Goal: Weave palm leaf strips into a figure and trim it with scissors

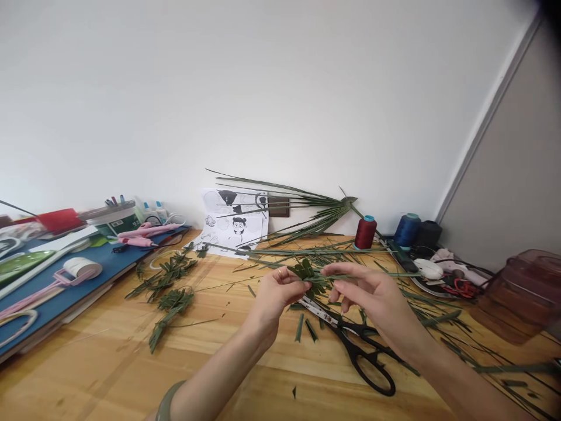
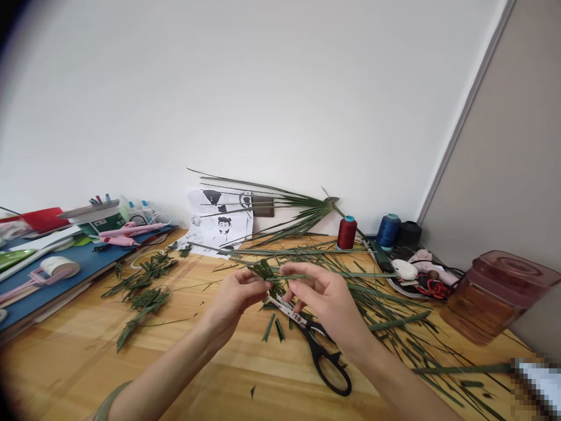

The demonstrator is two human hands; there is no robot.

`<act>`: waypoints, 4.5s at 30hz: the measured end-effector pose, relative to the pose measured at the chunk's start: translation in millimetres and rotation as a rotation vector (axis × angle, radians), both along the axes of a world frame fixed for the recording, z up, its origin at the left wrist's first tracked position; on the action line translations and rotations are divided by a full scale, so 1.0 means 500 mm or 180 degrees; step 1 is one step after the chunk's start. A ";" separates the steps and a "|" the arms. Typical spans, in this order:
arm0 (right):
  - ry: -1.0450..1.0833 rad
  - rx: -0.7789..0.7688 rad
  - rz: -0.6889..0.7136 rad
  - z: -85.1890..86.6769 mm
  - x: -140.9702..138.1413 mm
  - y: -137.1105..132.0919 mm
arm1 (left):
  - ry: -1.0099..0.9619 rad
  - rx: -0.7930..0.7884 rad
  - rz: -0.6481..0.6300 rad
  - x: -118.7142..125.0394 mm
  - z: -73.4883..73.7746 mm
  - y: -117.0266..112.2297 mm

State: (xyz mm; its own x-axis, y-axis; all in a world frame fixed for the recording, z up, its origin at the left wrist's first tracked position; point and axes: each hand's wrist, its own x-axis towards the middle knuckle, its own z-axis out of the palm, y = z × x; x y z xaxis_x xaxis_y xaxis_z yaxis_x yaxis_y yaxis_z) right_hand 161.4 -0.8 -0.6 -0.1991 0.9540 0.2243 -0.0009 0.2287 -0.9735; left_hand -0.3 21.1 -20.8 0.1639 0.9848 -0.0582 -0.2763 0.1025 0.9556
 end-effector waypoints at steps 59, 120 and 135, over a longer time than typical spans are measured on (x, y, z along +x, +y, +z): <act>-0.3056 0.3652 -0.2155 0.063 0.000 -0.099 | -0.0396 0.0144 0.0608 0.029 0.048 -0.073; -0.2822 0.3586 -0.1778 0.038 -0.024 -0.074 | 0.0031 0.0327 0.0736 0.049 0.050 -0.104; -0.2831 0.3501 -0.1874 0.033 -0.026 -0.076 | 0.0199 0.0560 0.0946 0.048 0.050 -0.106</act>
